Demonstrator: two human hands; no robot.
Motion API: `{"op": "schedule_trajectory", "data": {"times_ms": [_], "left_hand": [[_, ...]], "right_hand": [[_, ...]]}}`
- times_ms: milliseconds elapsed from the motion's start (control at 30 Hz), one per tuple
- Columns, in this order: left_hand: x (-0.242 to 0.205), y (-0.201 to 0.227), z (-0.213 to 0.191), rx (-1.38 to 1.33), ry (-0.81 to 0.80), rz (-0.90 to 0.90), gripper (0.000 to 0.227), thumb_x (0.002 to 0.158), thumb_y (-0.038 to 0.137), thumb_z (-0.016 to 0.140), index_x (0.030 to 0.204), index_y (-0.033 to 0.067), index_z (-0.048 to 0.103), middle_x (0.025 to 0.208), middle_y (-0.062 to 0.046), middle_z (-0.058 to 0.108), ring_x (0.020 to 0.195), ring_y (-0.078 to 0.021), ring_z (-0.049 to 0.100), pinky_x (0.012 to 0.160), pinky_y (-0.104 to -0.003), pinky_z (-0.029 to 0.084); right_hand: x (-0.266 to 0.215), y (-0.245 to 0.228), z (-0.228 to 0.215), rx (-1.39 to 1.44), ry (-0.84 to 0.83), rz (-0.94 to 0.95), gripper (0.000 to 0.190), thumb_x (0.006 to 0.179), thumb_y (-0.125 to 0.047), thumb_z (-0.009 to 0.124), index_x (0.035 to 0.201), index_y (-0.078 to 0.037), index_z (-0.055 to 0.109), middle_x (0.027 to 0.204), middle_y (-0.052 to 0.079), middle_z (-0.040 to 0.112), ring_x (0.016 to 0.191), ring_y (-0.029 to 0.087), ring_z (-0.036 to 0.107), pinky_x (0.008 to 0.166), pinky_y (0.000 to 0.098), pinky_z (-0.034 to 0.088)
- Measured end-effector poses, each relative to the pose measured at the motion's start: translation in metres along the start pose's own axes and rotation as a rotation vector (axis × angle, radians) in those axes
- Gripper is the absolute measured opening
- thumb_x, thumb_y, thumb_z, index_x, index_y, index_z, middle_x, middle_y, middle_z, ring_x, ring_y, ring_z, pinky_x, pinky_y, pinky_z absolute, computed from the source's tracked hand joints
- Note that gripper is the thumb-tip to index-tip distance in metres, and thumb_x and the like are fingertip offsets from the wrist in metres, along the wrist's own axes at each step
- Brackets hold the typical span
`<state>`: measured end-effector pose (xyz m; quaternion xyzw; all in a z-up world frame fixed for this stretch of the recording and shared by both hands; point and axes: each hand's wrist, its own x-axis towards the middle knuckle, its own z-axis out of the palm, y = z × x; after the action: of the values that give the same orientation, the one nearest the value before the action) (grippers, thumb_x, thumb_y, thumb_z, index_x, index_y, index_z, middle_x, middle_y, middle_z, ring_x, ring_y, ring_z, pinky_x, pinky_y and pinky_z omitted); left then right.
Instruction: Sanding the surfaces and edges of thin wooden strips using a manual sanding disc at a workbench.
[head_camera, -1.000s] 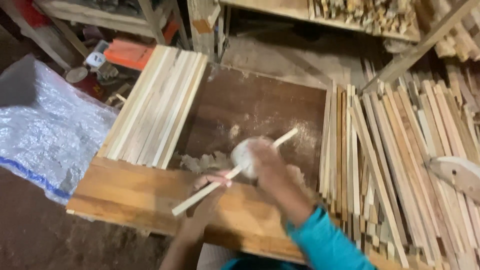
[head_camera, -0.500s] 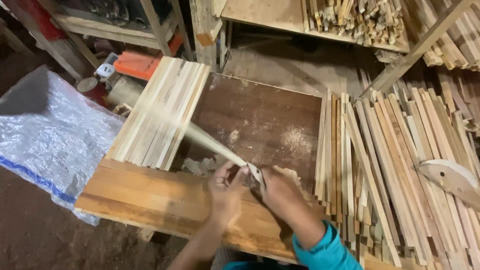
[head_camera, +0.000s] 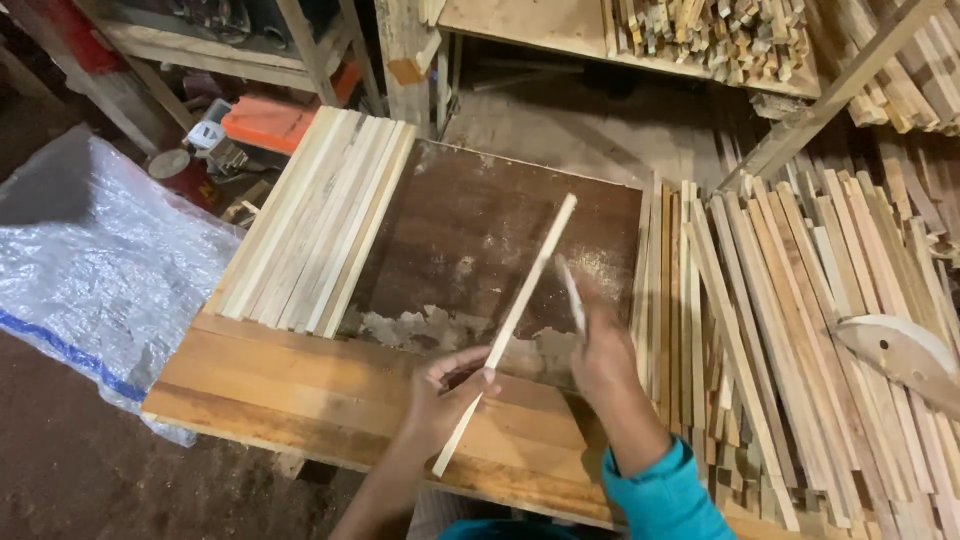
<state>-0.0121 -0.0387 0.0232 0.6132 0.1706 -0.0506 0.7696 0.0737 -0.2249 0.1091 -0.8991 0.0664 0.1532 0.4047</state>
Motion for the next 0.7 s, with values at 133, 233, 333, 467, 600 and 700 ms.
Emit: {"op": "schedule_trajectory", "data": {"times_ms": [133, 233, 333, 467, 600, 700], "left_hand": [[-0.009, 0.008, -0.014, 0.069, -0.117, 0.053, 0.041, 0.089, 0.015, 0.074, 0.125, -0.0047, 0.072, 0.083, -0.018, 0.081, 0.067, -0.0209, 0.076, 0.058, -0.029, 0.065], [0.0, -0.007, -0.034, -0.023, -0.088, -0.002, 0.035, 0.089, 0.013, 0.073, 0.118, -0.0053, 0.077, 0.078, -0.023, 0.079, 0.065, -0.024, 0.075, 0.062, -0.032, 0.065], [0.003, -0.012, -0.052, -0.294, -0.192, 0.172, 0.024, 0.096, 0.002, 0.064, 0.114, -0.0074, 0.076, 0.087, -0.027, 0.078, 0.075, -0.0293, 0.077, 0.07, -0.032, 0.067], [0.019, -0.02, -0.045, -0.479, -0.327, 0.749, 0.027, 0.102, 0.013, 0.07, 0.126, 0.0025, 0.069, 0.117, -0.018, 0.074, 0.102, -0.0241, 0.077, 0.082, -0.029, 0.068], [0.007, -0.012, -0.043, -0.182, -0.155, 0.762, 0.035, 0.102, 0.015, 0.062, 0.134, 0.0008, 0.058, 0.123, -0.012, 0.072, 0.119, -0.0256, 0.068, 0.112, -0.052, 0.055], [0.007, -0.025, -0.047, -0.107, 0.151, 0.313, 0.053, 0.093, 0.045, 0.058, 0.12, 0.0017, 0.072, 0.105, -0.013, 0.082, 0.095, -0.0234, 0.081, 0.08, -0.032, 0.069]], "right_hand": [[0.057, 0.022, 0.032, -0.104, 0.035, -0.39, 0.072, 0.085, -0.017, 0.037, 0.157, -0.02, 0.039, 0.17, 0.008, 0.028, 0.158, 0.031, 0.021, 0.127, 0.0534, 0.012], [0.11, 0.09, 0.066, -0.55, 0.077, -0.829, 0.087, 0.079, 0.018, 0.042, 0.16, -0.01, 0.03, 0.168, 0.015, 0.029, 0.157, 0.037, 0.02, 0.126, 0.0521, 0.016], [0.11, 0.077, 0.069, -0.473, -0.014, -0.763, 0.082, 0.084, 0.014, 0.037, 0.161, -0.012, 0.029, 0.169, 0.014, 0.025, 0.158, 0.034, 0.018, 0.128, 0.0495, 0.019], [0.087, 0.035, 0.054, -0.424, -0.132, -0.391, 0.089, 0.088, 0.016, 0.035, 0.164, -0.029, 0.023, 0.175, 0.003, 0.012, 0.16, 0.028, 0.013, 0.127, 0.0449, 0.019], [0.115, 0.063, 0.075, -0.437, -0.045, -0.608, 0.083, 0.085, 0.016, 0.033, 0.162, -0.017, 0.029, 0.171, 0.008, 0.024, 0.158, 0.031, 0.019, 0.124, 0.0516, 0.026], [0.128, 0.084, 0.094, -0.479, -0.01, -0.756, 0.09, 0.077, 0.019, 0.035, 0.162, -0.01, 0.026, 0.17, 0.015, 0.022, 0.159, 0.031, 0.014, 0.129, 0.0475, 0.013]]}}
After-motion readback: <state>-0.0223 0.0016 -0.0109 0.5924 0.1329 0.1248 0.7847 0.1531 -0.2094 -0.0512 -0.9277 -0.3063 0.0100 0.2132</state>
